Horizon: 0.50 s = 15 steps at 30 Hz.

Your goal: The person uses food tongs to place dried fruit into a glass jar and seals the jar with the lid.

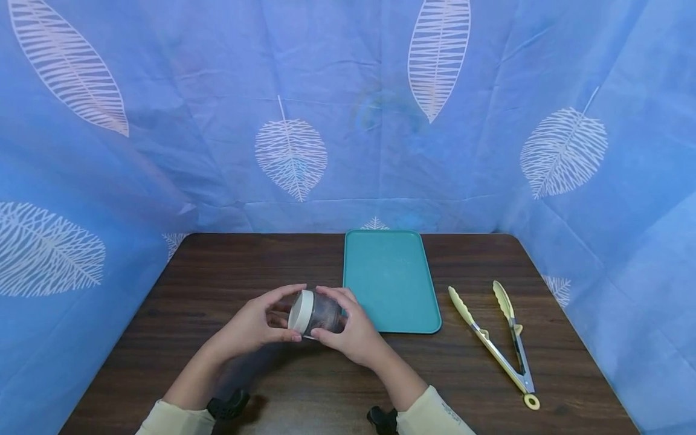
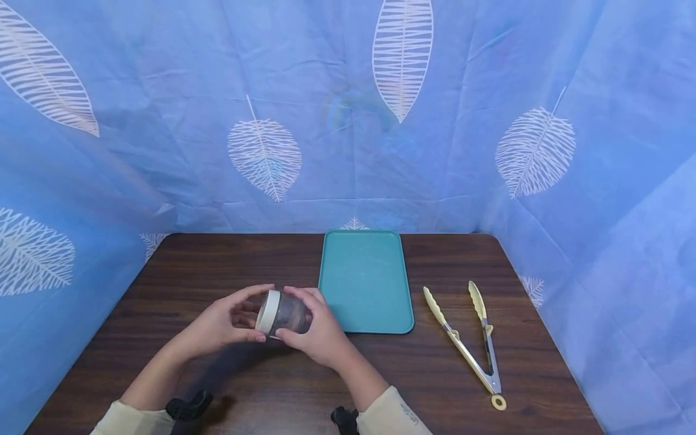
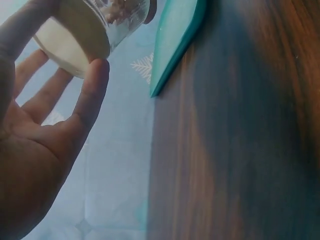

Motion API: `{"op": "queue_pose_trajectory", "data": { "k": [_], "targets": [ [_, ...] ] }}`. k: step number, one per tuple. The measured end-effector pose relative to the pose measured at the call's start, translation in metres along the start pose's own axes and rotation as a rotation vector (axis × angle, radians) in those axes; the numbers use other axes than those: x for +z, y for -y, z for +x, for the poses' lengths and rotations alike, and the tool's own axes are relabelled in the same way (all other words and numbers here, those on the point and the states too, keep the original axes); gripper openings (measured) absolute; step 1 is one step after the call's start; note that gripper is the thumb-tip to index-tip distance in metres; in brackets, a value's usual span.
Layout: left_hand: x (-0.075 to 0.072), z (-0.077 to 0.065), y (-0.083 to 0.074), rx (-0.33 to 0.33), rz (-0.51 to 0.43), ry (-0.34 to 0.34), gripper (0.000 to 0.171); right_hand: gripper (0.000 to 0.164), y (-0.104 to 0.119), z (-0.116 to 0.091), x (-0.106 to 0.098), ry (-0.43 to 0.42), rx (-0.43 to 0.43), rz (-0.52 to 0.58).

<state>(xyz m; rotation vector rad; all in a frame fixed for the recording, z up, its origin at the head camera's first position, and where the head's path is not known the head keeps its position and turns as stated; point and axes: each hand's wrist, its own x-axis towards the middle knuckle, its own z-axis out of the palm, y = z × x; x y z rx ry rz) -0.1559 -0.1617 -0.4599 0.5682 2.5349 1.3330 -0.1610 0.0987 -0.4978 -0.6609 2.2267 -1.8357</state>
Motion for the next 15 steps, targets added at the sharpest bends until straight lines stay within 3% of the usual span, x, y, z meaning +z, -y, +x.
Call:
{"op": "queue_pose_trajectory", "data": {
  "k": [9,15],
  "targets": [
    [0.008,-0.001,-0.011,0.171,0.217,-0.021,0.094,0.069,-0.006,0.003,-0.006,0.047,0.059,0.132],
    [0.015,-0.005,-0.007,0.252,0.339,-0.046,0.093,0.067,-0.01,0.004,-0.008,0.064,0.115,0.176]
  ]
}}
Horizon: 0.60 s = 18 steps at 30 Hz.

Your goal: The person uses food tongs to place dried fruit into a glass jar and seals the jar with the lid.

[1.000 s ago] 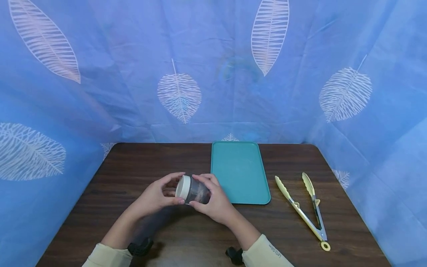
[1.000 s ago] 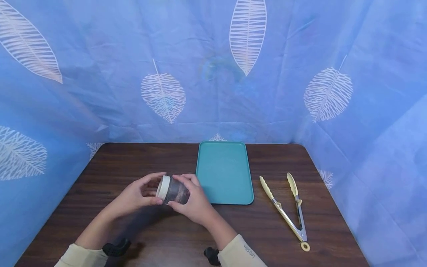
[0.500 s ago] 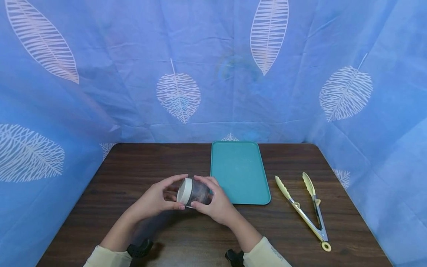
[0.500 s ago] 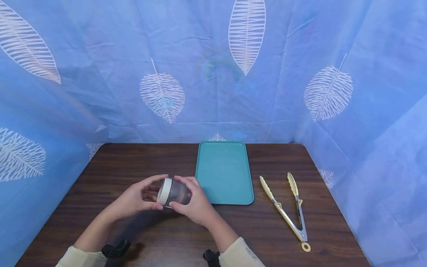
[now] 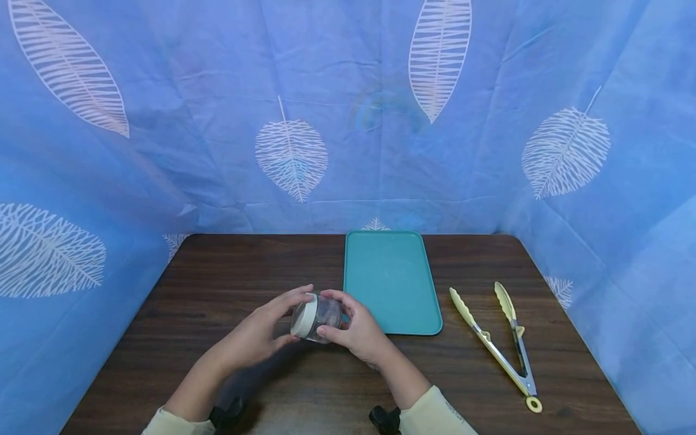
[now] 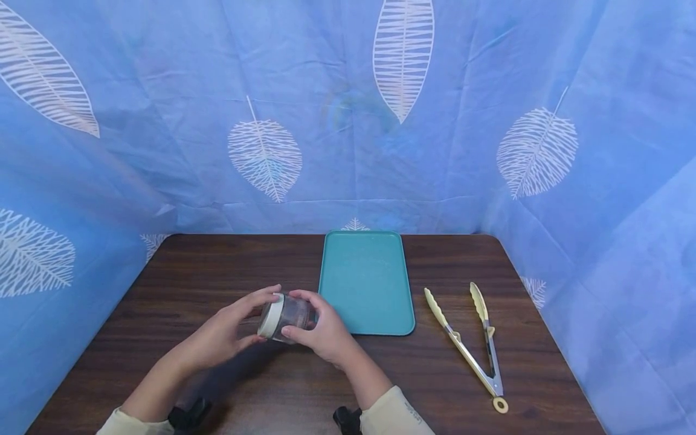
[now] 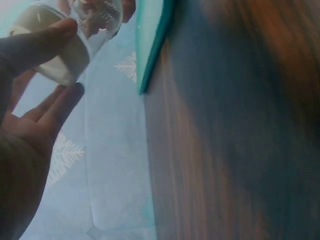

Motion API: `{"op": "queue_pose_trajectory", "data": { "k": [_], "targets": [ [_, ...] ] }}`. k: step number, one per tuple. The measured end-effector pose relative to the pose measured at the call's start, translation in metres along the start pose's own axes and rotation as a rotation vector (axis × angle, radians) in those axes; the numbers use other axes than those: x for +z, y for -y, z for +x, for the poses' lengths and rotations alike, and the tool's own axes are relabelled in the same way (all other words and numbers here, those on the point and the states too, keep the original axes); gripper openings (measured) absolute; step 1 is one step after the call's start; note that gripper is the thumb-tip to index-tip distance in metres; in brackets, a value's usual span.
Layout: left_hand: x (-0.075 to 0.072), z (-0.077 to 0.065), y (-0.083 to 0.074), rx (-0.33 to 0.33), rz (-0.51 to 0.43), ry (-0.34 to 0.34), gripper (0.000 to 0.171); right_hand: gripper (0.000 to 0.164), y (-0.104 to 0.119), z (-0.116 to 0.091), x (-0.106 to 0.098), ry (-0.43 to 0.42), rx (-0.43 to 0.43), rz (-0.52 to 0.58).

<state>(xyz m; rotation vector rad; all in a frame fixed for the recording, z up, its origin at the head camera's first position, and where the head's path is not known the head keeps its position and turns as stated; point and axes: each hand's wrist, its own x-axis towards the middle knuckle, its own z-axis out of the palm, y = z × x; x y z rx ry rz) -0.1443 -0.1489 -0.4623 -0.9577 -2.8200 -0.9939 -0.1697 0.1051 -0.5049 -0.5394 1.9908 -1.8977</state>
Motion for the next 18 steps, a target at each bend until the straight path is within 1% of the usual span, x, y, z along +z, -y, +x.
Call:
{"op": "queue_pose_trajectory", "data": {
  "k": [5,7,10,12,15,18],
  "targets": [
    [0.0026,-0.0033,-0.0003,0.064,0.1,-0.029,0.094,0.069,-0.0019,-0.0001,-0.0018,0.011,0.018,0.024],
    [0.0026,-0.0039,-0.0013,0.067,0.105,-0.03,0.094,0.069,-0.003,0.0003,-0.0023,0.015,0.013,0.036],
    [0.003,-0.0045,-0.0021,0.046,0.063,-0.018,0.101,0.069,-0.0047,0.0,-0.0024,0.02,0.009,0.048],
    [0.0044,-0.0048,-0.0016,0.034,0.025,-0.011,0.111,0.07,-0.0057,-0.0008,-0.0019,0.02,0.004,0.053],
    [0.0068,-0.005,-0.0002,0.002,-0.06,-0.009,0.131,0.069,-0.0058,-0.0028,-0.0004,0.015,-0.013,0.046],
    [0.0083,-0.0041,0.0013,-0.032,-0.184,-0.031,0.139,0.07,-0.0043,-0.0042,0.0019,0.0,-0.044,0.02]
  ]
}}
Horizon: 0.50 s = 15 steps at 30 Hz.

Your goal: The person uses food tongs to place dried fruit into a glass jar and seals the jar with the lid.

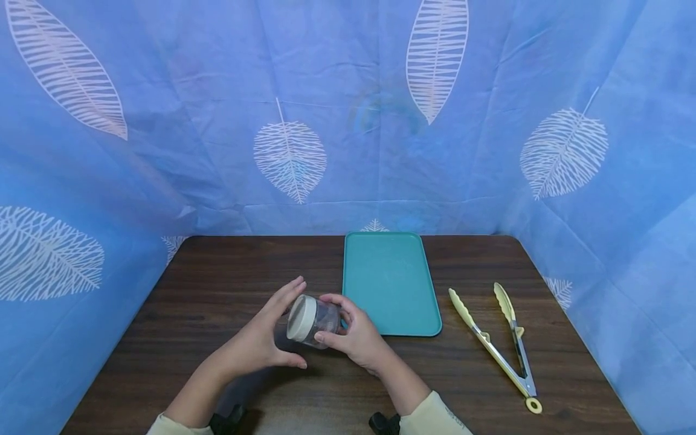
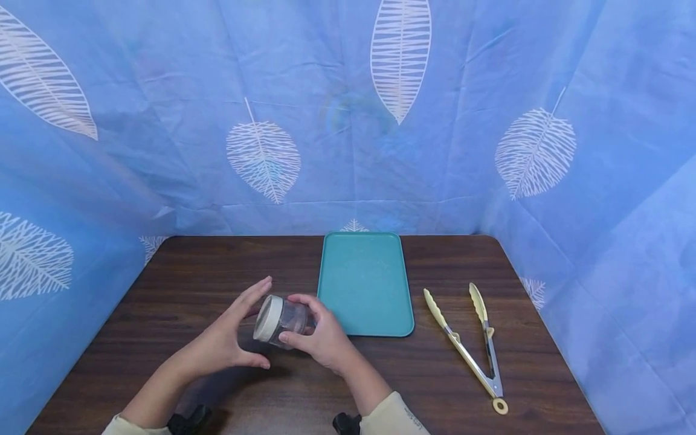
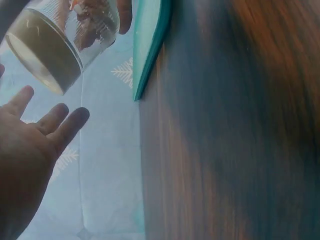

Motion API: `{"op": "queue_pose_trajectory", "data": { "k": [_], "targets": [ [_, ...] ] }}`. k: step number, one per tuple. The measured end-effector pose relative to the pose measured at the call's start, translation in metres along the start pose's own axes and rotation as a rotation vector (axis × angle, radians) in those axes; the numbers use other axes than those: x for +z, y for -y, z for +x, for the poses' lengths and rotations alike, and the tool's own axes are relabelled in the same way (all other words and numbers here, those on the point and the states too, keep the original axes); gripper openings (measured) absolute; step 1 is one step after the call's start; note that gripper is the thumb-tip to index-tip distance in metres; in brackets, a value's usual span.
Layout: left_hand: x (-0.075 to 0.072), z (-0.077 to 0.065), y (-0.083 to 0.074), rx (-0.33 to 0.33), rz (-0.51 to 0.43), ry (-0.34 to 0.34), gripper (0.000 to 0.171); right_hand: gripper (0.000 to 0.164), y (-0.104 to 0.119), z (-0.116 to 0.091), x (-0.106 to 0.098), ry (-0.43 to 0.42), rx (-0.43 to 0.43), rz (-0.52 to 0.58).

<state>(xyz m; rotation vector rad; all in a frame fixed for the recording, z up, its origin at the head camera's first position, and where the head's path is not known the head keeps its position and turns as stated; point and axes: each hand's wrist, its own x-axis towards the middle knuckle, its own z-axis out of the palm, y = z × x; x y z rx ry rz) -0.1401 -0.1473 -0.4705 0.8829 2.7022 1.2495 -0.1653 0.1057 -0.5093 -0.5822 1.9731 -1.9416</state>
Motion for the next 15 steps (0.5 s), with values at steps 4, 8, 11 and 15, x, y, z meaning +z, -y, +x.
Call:
{"op": "queue_pose_trajectory", "data": {
  "k": [4,8,11,15],
  "targets": [
    [0.001,0.001,0.001,-0.077,-0.133,-0.042,0.119,0.072,0.001,-0.002,0.005,-0.025,-0.025,-0.021],
    [0.005,0.004,-0.001,-0.227,-0.188,-0.069,0.078,0.074,0.002,-0.004,0.009,-0.065,-0.022,-0.04],
    [0.008,0.009,-0.006,-0.346,-0.222,-0.068,0.067,0.074,0.004,-0.006,0.011,-0.094,-0.03,-0.083],
    [0.009,0.013,-0.011,-0.463,-0.221,-0.062,0.067,0.074,0.008,-0.006,0.013,-0.103,-0.056,-0.128]
  ]
}}
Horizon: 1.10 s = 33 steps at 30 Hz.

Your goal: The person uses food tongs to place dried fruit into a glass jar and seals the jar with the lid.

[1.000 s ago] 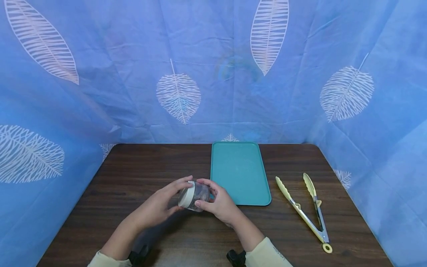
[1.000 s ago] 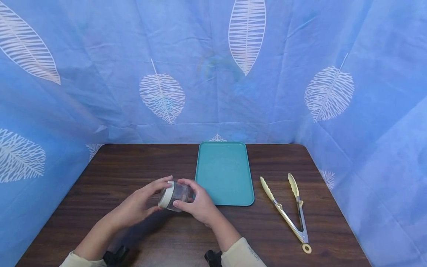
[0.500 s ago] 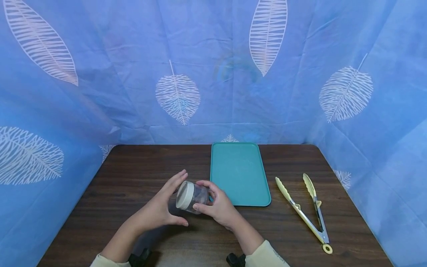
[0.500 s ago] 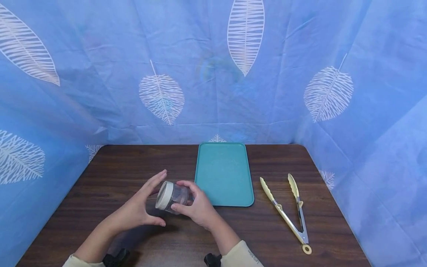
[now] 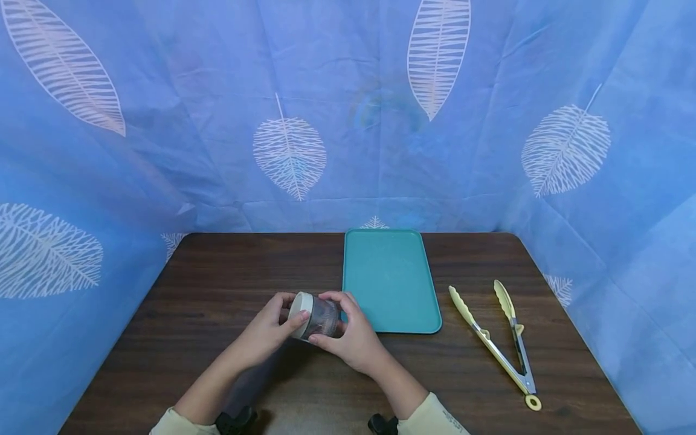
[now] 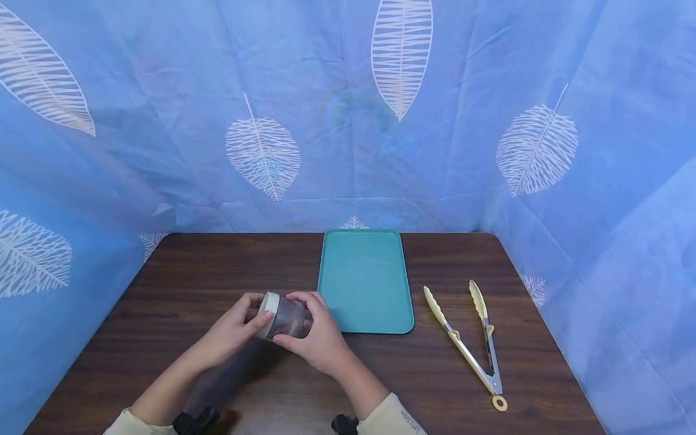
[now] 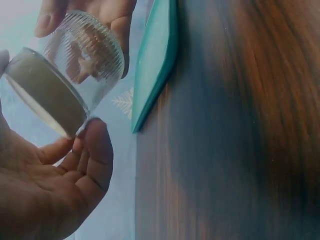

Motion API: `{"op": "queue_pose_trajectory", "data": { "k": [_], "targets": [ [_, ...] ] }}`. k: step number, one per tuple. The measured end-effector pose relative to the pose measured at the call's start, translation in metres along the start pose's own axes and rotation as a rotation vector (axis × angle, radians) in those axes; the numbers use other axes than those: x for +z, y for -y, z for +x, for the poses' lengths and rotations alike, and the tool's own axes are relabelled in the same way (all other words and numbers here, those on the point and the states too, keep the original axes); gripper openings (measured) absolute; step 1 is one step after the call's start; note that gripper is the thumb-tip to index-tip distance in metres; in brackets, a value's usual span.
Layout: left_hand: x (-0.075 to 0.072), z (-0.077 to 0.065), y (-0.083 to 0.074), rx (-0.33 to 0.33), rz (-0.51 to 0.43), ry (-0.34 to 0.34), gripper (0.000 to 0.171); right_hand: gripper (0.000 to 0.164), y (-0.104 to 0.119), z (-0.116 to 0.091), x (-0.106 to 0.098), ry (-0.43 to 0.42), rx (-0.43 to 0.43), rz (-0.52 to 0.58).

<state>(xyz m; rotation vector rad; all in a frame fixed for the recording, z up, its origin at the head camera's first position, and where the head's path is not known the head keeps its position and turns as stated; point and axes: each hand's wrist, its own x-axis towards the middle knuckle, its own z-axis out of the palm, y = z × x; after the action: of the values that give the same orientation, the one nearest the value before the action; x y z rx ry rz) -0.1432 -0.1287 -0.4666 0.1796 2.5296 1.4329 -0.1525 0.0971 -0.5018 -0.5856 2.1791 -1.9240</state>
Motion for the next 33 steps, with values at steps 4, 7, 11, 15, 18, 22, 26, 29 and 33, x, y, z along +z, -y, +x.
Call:
{"op": "queue_pose_trajectory", "data": {
  "k": [4,7,11,15,18,22,26,29,33],
  "targets": [
    [-0.001,0.0,-0.002,-0.064,0.013,-0.011,0.063,0.074,0.002,0.0,0.0,0.002,-0.008,-0.007],
    [-0.003,0.0,-0.002,-0.069,-0.01,-0.003,0.063,0.074,0.001,0.0,-0.002,0.001,-0.004,-0.003],
    [-0.006,-0.002,0.0,-0.044,-0.047,0.003,0.068,0.074,0.001,0.001,-0.005,0.011,0.002,0.009],
    [-0.01,-0.003,0.005,0.047,-0.019,0.017,0.077,0.071,0.0,0.002,-0.009,0.033,0.019,0.051],
    [-0.014,-0.003,0.006,0.166,0.036,0.046,0.083,0.069,-0.001,0.003,-0.013,0.05,0.033,0.105],
    [-0.02,-0.002,0.007,0.283,0.102,0.067,0.085,0.069,-0.001,0.003,-0.015,0.072,0.027,0.121],
    [-0.022,-0.003,0.008,0.319,0.132,0.063,0.087,0.07,0.0,0.003,-0.016,0.078,0.017,0.078],
    [-0.021,-0.003,0.009,0.315,0.137,0.063,0.089,0.071,0.0,0.004,-0.016,0.083,0.018,0.065],
    [-0.02,-0.003,0.013,0.296,0.131,0.067,0.09,0.072,-0.002,0.003,-0.015,0.09,0.033,0.063]
  ]
}}
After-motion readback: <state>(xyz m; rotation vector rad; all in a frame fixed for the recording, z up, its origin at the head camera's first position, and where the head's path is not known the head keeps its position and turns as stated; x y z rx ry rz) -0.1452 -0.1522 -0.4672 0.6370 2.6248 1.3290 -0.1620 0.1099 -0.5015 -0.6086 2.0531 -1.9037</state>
